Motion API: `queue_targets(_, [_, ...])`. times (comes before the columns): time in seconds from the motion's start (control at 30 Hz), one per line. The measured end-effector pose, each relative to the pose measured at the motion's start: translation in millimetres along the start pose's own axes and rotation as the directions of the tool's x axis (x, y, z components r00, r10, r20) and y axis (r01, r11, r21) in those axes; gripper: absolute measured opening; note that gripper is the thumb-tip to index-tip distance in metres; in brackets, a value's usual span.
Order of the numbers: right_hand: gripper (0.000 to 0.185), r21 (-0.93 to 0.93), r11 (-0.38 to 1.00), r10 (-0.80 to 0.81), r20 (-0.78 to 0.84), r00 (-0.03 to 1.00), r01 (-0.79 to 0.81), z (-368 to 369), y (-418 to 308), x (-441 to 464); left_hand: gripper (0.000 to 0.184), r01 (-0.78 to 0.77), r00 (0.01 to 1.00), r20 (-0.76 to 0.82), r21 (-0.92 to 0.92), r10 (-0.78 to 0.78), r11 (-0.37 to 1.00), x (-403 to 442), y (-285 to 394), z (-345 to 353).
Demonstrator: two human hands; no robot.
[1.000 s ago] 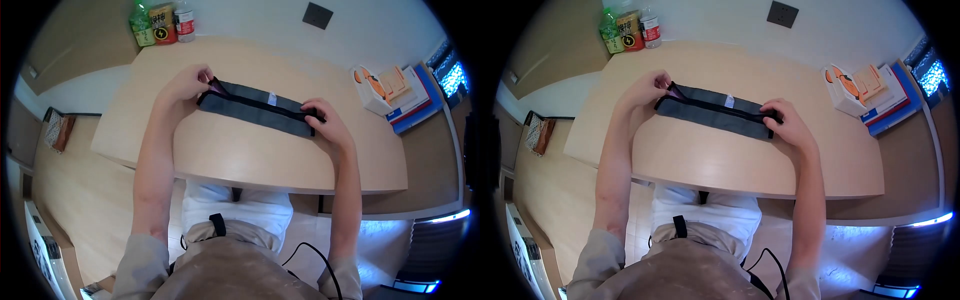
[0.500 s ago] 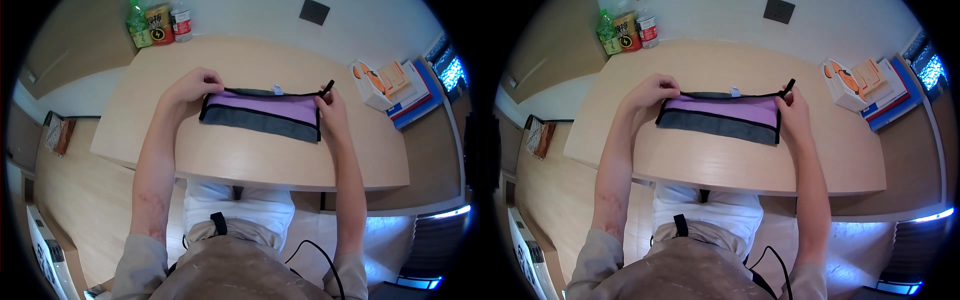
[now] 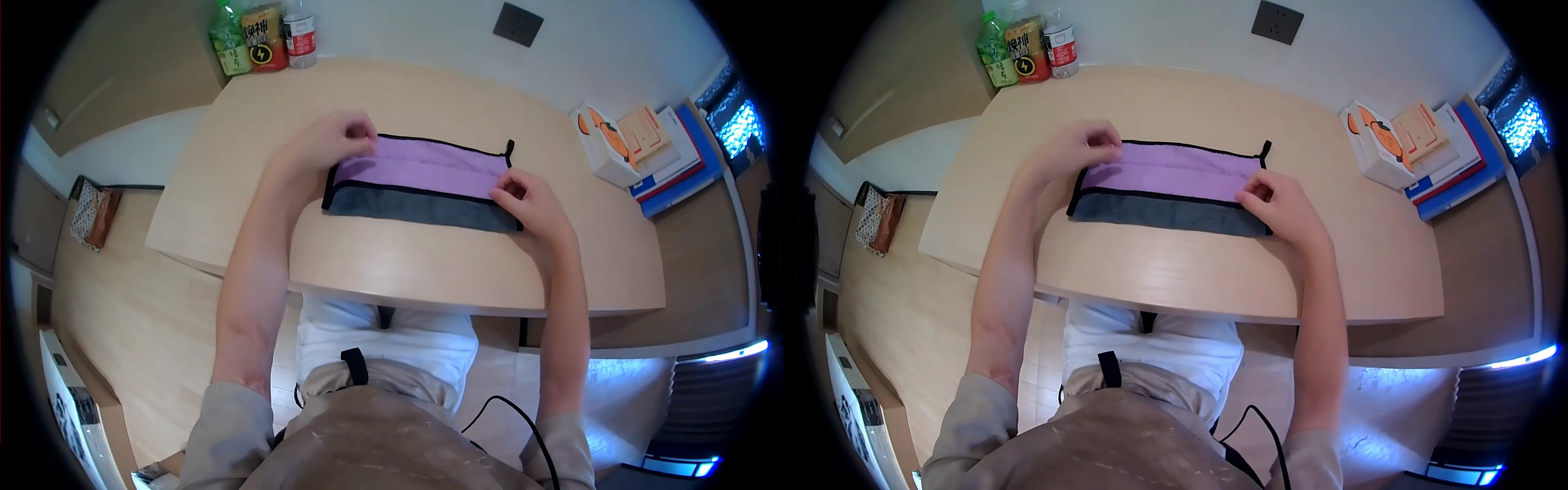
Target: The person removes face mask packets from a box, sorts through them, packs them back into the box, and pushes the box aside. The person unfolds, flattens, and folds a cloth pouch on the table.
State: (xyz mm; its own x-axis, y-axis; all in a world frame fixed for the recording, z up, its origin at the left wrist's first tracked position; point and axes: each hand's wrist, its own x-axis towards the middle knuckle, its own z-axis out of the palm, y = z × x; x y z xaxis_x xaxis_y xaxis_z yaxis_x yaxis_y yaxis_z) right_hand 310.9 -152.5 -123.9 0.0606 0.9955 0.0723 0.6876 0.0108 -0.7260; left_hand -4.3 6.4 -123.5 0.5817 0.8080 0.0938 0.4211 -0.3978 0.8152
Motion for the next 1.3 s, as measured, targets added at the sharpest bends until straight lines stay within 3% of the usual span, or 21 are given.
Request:
queue_targets(0.03, [0.017,-0.002,1.0,-0.001,0.0,1.0,0.001,-3.5,-4.9,-3.2,0.013,0.071,0.975,0.21,-0.017,-0.066,0.997,-1.2,1.8,1.7])
queue_targets(0.07, [0.016,0.009,1.0,0.003,0.076,0.997,-0.004,-6.7,-8.9,-5.9,0.02,0.103,0.964,0.252,-0.05,-0.087,0.993,4.7,-7.8,4.9])
queue_targets(0.1, [0.016,0.021,1.0,0.006,0.152,0.988,-0.009,-8.4,-10.7,-6.5,0.02,0.105,0.964,0.249,-0.053,-0.088,0.993,7.2,-12.3,6.2])
queue_targets(0.17, [0.015,0.02,0.999,0.024,0.181,0.983,-0.028,-12.5,-2.3,-4.0,0.03,-0.098,0.979,0.189,0.09,0.08,0.991,11.2,-21.1,7.3])
queue_targets(0.23, [0.015,0.022,0.999,0.044,0.208,0.977,-0.05,-8.7,-0.4,-2.7,0.034,-0.14,0.982,0.152,0.159,0.116,0.977,12.1,-23.5,7.6])
queue_targets(0.3, [0.013,0.073,0.994,-0.063,-0.167,0.984,0.076,-1.6,-2.2,-1.9,0.039,-0.184,0.98,0.122,0.229,0.159,0.956,12.4,-29.6,12.2])
queue_targets(0.33, [0.014,-0.024,0.993,-0.117,-0.275,0.954,0.115,-1.9,-4.9,-1.6,0.041,-0.25,0.968,0.066,0.31,0.241,0.917,12.0,-35.1,16.5])
queue_targets(0.37, [0.014,-0.028,0.993,-0.118,-0.276,0.954,0.115,-3.3,-4.4,-2.1,0.043,-0.305,0.946,0.014,0.391,0.325,0.869,12.8,-40.8,19.0])
queue_targets(0.4, [0.015,-0.017,0.994,-0.105,-0.293,0.95,0.105,-4.8,-2.6,-1.9,0.043,-0.304,0.945,0.01,0.39,0.326,0.869,12.9,-34.6,18.7])
queue_targets(0.47, [0.016,-0.006,0.995,-0.1,-0.304,0.947,0.102,-7.6,-3.7,-3.3,0.037,-0.179,0.984,-0.001,-0.004,0.179,0.984,10.6,-16.0,14.3])
queue_targets(0.53, [0.018,0.062,0.998,-0.014,-0.133,0.991,0.023,-11.4,-7.4,-9.7,0.034,-0.187,0.982,0.039,0.019,0.187,0.982,7.3,-13.9,7.1])
queue_targets(0.7, [0.019,0.023,1.0,0.006,-0.03,1.0,-0.005,-15.8,5.9,-5.8,0.03,-0.189,0.967,0.209,0.204,0.146,0.96,-5.4,3.4,-2.4])
queue_targets(0.77, [0.019,-0.023,0.999,-0.029,-0.009,1.0,0.029,-16.1,12.4,-3.5,0.035,-0.095,0.962,0.272,0.257,0.022,0.962,-9.8,7.2,-2.0])
queue_targets(0.8, [0.019,-0.054,0.998,-0.042,0.0,0.999,0.042,-16.0,12.5,-2.9,0.035,-0.094,0.962,0.272,0.256,0.021,0.962,-11.0,9.7,-2.7])
queue_targets(0.87, [0.019,-0.084,0.995,-0.053,0.009,0.999,0.054,-15.2,12.4,-3.4,0.038,-0.03,0.958,0.283,-0.039,0.04,0.999,-12.4,13.7,-3.0])
queue_targets(0.97, [0.018,-0.102,0.992,-0.081,-0.071,0.994,0.074,-14.1,8.8,-3.2,0.039,-0.06,0.97,0.238,0.065,0.043,0.996,-7.4,3.5,-0.9])
queue_targets(1.03, [0.017,0.122,0.982,-0.115,-0.228,0.967,0.145,-11.1,12.6,2.8,0.034,-0.042,0.961,0.276,0.062,0.023,0.997,-8.9,9.3,-4.1])
queue_targets(1.07, [0.017,0.119,0.981,-0.121,-0.232,0.965,0.152,-10.6,14.4,3.3,0.031,-0.018,0.947,0.32,0.055,0.0,0.998,-9.1,12.4,-5.5])
queue_targets(1.13, [0.018,0.144,0.989,0.003,-0.138,0.99,0.017,-8.3,15.1,0.6,0.027,0.016,0.933,0.359,0.026,-0.025,1.0,-7.8,16.2,-7.9])
queue_targets(1.23, [0.019,-0.001,0.993,-0.114,-0.127,0.985,0.115,-7.6,20.2,3.3,0.024,0.041,0.914,0.403,-0.008,-0.035,0.999,-6.4,11.4,-5.5])
queue_targets(1.3, [0.019,-0.001,0.996,-0.093,-0.117,0.989,0.094,-8.7,16.8,1.1,0.023,0.025,0.915,0.402,-0.014,-0.017,1.0,-7.0,9.7,-4.9])
